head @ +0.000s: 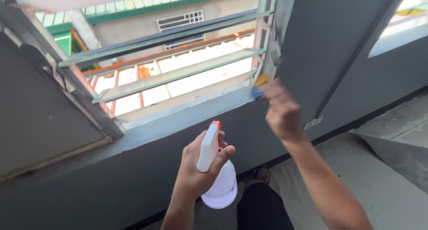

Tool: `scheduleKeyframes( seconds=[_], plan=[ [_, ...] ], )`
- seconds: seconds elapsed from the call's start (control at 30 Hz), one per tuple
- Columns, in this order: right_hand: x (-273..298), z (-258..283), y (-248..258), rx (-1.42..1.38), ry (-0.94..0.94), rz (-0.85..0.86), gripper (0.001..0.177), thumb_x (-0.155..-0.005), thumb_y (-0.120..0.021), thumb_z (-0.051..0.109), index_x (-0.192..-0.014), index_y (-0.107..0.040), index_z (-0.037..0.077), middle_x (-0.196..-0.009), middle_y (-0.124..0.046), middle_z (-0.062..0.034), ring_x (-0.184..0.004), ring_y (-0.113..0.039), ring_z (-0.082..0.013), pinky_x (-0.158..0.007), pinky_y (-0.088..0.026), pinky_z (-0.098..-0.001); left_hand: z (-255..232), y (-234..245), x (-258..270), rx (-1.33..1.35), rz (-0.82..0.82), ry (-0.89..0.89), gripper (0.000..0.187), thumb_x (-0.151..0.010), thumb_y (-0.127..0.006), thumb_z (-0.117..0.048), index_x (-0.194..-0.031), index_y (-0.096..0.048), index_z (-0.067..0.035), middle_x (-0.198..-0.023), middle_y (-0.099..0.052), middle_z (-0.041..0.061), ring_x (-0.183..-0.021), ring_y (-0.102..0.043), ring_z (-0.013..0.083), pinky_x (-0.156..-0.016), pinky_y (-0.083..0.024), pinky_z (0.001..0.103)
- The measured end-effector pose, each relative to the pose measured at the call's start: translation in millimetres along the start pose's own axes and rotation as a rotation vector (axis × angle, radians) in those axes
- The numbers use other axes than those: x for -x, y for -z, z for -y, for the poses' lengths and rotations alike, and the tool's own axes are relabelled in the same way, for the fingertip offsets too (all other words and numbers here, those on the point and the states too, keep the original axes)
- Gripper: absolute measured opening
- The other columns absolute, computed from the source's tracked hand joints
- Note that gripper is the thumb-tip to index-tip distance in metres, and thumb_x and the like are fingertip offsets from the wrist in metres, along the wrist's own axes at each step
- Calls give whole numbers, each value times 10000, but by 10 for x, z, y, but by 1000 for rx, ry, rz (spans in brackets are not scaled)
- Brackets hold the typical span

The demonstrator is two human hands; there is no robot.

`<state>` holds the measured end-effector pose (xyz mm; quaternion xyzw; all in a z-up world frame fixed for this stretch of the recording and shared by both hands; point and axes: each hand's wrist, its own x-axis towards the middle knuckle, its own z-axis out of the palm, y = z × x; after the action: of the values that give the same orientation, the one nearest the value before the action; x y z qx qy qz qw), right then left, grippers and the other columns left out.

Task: The person cleans a window with horizontal glass slats using a spray bottle and a cloth. They spray the cleaning solution and wipe the glass slats and the window frame. The person then moves to a second, smaller window and repeats the cleaning process.

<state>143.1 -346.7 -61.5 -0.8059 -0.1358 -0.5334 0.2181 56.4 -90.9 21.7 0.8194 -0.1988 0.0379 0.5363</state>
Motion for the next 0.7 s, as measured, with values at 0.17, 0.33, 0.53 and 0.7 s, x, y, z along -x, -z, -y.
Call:
scheduleKeyframes(
  seconds=[0.17, 0.33, 0.53, 0.7],
  plan=[
    [-919, -333, 487, 243, 154, -309, 384, -1074, -590, -91, -1443, -627, 9, -1473, -599, -198, -1424, -548, -399, -1198, -471, -515, -210, -41, -165, -54, 55, -143, 419, -875, -743, -471, -933, -655, -65, -791, -719, 54, -778, -752, 166, -721, -588, 336],
    [-1906, -545, 529, 328, 349, -73, 343, -1049, -624, -26, -1389, -673, -17, -1414, -666, -172, -1385, -546, -363, -1174, -416, -527, -482, -178, -556, -42, 44, -308, 376, -913, -729, -456, -899, -640, -90, -742, -677, 53, -714, -700, 179, -689, -557, 354],
    [-1500, -599, 350, 429, 391, 79, 308, -1051, -636, 60, -1347, -712, 21, -1441, -662, -157, -1432, -541, -357, -1183, -409, -526, -603, -344, -852, -42, -49, -431, 377, -931, -732, -423, -860, -623, -69, -707, -646, 62, -667, -666, 210, -682, -543, 365],
    [-1198, -580, 364, 407, 349, 117, 298, -1064, -636, 106, -1340, -713, 24, -1423, -671, -161, -1397, -577, -357, -1186, -437, -508, -644, -375, -955, -44, -104, -414, 404, -913, -731, -465, -867, -628, -77, -709, -663, 59, -686, -696, 203, -668, -550, 371]
  ],
)
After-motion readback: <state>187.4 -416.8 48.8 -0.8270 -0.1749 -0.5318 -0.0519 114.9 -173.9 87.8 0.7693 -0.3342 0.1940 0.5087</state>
